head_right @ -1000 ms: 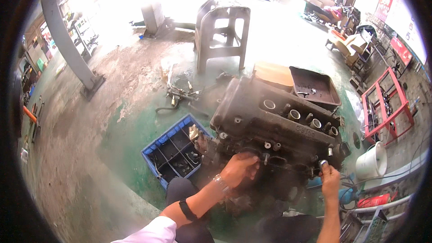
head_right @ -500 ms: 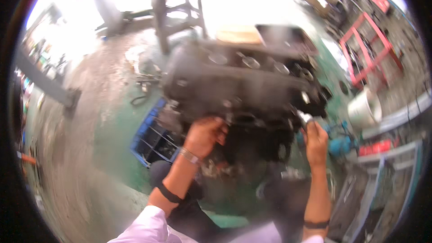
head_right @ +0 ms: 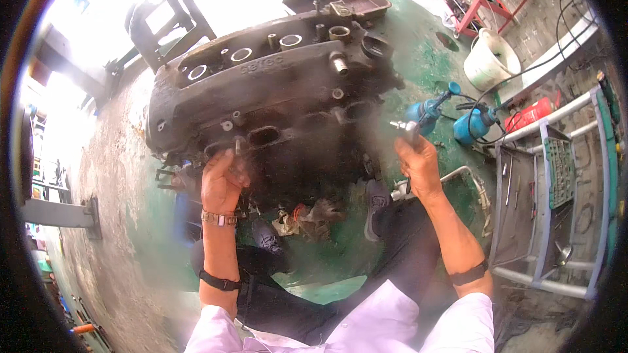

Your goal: The person uses a ratchet to loosen and remove bolts from a car engine block. They remove each bolt by hand and place them aside, continuing to work on multiple bolt locations around the engine.

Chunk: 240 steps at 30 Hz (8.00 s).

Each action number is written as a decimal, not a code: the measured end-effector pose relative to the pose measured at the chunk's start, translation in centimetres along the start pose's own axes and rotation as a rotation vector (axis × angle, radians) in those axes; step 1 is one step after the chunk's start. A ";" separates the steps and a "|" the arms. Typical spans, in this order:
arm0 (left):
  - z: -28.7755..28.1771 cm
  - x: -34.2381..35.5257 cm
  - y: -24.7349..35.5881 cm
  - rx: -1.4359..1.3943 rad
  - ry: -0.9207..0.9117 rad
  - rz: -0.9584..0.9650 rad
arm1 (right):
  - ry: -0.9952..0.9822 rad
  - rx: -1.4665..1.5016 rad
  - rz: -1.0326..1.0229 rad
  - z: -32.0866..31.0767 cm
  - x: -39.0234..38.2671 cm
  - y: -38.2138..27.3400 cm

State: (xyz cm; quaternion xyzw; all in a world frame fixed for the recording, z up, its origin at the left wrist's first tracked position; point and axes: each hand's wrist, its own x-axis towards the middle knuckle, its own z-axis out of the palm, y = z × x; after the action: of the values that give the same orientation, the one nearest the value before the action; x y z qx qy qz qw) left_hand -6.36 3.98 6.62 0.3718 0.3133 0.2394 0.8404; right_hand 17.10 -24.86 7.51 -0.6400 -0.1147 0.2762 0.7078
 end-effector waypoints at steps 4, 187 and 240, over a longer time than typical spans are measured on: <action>0.6 -0.2 0.0 0.037 0.057 0.028 | 0.079 0.104 0.064 -0.6 -0.5 1.4; -10.4 -3.1 -4.2 -0.059 0.256 -0.048 | -0.163 -0.991 -0.409 -0.8 -0.2 5.1; -6.6 -5.3 -0.1 -0.123 0.463 0.132 | -0.152 -1.043 -0.348 0.8 -0.8 5.0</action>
State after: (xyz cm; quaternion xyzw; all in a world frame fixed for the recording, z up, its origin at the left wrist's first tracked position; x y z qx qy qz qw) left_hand -14.67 3.68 4.87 0.2747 0.4575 0.3916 0.7496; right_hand 14.83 -24.47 2.93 -0.8555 -0.3911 0.1073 0.3219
